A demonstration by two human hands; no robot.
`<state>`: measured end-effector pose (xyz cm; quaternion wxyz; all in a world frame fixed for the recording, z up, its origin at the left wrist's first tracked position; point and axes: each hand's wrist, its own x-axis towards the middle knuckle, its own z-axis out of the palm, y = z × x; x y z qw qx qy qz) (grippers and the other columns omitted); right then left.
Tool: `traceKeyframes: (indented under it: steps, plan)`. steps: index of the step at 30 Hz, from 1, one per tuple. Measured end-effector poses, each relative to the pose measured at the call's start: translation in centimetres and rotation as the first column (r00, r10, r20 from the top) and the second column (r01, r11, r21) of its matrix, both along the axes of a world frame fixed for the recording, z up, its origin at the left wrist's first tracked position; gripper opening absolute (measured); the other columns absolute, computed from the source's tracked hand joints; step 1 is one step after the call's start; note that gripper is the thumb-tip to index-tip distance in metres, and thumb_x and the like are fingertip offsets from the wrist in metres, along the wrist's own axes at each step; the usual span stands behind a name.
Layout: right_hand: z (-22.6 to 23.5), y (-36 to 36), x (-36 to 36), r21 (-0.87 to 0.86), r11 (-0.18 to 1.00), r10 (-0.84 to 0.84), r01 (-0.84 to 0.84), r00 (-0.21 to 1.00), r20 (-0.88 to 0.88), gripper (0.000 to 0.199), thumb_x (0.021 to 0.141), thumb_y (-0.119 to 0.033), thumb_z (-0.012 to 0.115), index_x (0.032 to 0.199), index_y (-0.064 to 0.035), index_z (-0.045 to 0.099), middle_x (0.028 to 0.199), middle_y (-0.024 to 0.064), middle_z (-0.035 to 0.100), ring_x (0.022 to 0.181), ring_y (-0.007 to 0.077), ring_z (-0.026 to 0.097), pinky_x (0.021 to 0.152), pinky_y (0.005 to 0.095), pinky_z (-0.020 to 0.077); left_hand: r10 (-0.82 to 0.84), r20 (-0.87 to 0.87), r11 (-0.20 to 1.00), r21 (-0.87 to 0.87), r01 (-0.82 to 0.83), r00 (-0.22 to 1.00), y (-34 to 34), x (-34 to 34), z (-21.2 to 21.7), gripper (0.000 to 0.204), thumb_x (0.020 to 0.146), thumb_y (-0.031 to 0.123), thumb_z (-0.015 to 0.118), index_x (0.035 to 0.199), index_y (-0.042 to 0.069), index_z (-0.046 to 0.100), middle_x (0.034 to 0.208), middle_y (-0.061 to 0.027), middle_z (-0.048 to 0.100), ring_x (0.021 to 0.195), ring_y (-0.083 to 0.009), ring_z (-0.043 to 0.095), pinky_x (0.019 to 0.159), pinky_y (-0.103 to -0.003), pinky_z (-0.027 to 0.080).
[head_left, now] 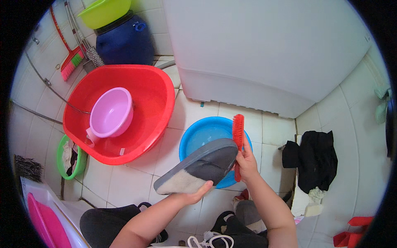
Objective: The person sits on the floor and hand-washes a pair of shoes using a red brush and water from a blue basin. They scrub the white sneaker repeatedly, rinse it, then switch to a gray slipper and continue scrubbing and rinsing.
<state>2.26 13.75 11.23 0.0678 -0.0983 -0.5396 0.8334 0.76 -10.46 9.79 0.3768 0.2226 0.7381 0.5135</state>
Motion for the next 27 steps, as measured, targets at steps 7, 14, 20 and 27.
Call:
traceKeyframes:
  steps: [7, 14, 20, 27]
  plan:
    - [0.5, -0.1, 0.5, 0.064, 0.998, 0.026, -0.024, 0.999, -0.029, 0.071, 0.101, -0.030, 0.054, 0.158, -0.0175, 0.013, 0.113, 0.0058, 0.062, 0.062, 0.0092, 0.056, 0.052, 0.0235, 0.0473, -0.131, -0.072, 0.970, -0.214, 0.113, 0.989, 1.2, -1.4, 4.1, 0.066, 0.093, 0.047, 0.053, 0.145, 0.008, 0.042, 0.152, -0.0174, 0.038, 0.141, -0.0385, 0.030, 0.118, -0.047, 0.018]
    - [-0.5, 0.4, -0.7, 0.138, 0.989, 0.026, -0.051, 0.983, 0.180, 0.067, 0.101, -0.024, 0.053, 0.157, -0.0227, 0.016, 0.107, 0.0062, 0.061, 0.058, 0.0114, 0.056, 0.048, 0.0239, 0.0450, 0.277, 0.105, 0.950, 0.117, -0.289, 0.955, 1.1, -0.8, -3.0, 0.046, 0.091, 0.038, 0.063, 0.126, 0.008, 0.059, 0.127, -0.0130, 0.062, 0.118, -0.0293, 0.057, 0.102, -0.042, 0.043]
    - [-5.8, 1.6, 1.9, 0.807, 0.587, -0.023, -0.066, 0.995, 0.098, 0.052, 0.098, -0.020, 0.053, 0.148, -0.0179, 0.040, 0.122, 0.0263, 0.061, 0.107, 0.0412, 0.062, 0.092, 0.0462, 0.0480, 0.126, 0.875, 0.592, 0.312, -0.743, 0.468, 1.5, -4.0, -7.8, 0.046, 0.094, 0.040, 0.060, 0.128, 0.009, 0.058, 0.119, -0.0091, 0.066, 0.107, -0.0271, 0.064, 0.092, -0.043, 0.051]
    - [-3.4, 5.0, 21.1, 0.906, 0.410, -0.510, 0.107, 0.850, 0.131, 0.049, 0.098, -0.019, 0.050, 0.146, -0.0166, 0.043, 0.117, 0.0235, 0.063, 0.105, 0.0365, 0.063, 0.090, 0.0441, 0.0485, 0.310, 0.860, 0.673, 0.102, -0.733, 0.405, 0.7, -2.7, -14.6, 0.041, 0.087, 0.016, 0.067, 0.126, 0.007, 0.058, 0.119, -0.0098, 0.065, 0.106, -0.0293, 0.063, 0.095, -0.042, 0.050]
